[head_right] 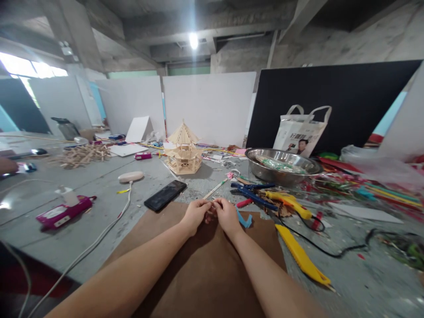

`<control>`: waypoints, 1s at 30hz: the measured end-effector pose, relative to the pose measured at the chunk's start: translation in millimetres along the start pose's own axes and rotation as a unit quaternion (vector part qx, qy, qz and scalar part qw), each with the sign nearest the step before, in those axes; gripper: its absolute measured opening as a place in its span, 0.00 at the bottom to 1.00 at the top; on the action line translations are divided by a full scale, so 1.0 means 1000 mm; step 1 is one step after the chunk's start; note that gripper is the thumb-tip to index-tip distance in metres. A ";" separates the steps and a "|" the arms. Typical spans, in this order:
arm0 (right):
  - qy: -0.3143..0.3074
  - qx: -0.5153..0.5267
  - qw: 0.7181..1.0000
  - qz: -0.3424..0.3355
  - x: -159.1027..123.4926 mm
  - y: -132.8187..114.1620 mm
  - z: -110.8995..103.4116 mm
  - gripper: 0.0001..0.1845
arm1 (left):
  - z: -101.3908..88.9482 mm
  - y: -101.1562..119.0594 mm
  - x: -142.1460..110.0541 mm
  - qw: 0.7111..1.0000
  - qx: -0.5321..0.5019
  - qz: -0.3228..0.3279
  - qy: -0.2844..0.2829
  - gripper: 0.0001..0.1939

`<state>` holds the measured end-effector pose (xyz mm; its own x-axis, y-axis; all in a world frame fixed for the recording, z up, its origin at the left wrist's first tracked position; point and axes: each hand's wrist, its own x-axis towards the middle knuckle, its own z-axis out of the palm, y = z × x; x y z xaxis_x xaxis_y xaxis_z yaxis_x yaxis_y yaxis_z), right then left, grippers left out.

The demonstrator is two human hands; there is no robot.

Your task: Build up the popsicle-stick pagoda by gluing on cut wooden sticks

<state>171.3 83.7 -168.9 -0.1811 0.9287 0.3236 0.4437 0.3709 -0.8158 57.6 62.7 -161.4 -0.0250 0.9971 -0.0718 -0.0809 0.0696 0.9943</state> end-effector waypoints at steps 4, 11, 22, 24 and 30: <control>0.025 -0.048 0.999 0.001 -0.001 0.000 0.000 0.14 | 0.000 -0.002 0.001 1.000 0.026 0.012 0.003 0.10; 0.039 -0.126 0.990 -0.053 -0.001 0.001 -0.002 0.14 | 0.001 -0.010 -0.001 0.988 0.123 0.096 -0.011 0.13; 0.072 -0.081 0.994 -0.004 0.003 0.008 0.001 0.09 | -0.001 -0.004 -0.002 0.947 0.285 0.141 0.050 0.17; 0.070 -0.070 0.995 0.010 0.003 0.008 0.000 0.09 | -0.006 -0.001 0.001 0.935 0.323 0.126 0.077 0.17; 0.053 -0.098 0.994 0.005 0.004 0.007 0.000 0.14 | -0.019 0.016 0.018 0.877 0.465 0.061 0.101 0.16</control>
<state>173.5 89.7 -172.9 -0.0870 0.9237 0.3730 0.6094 0.3455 -0.7137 36.6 80.9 -148.4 -0.1600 0.9798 0.1197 0.7809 0.0515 0.6226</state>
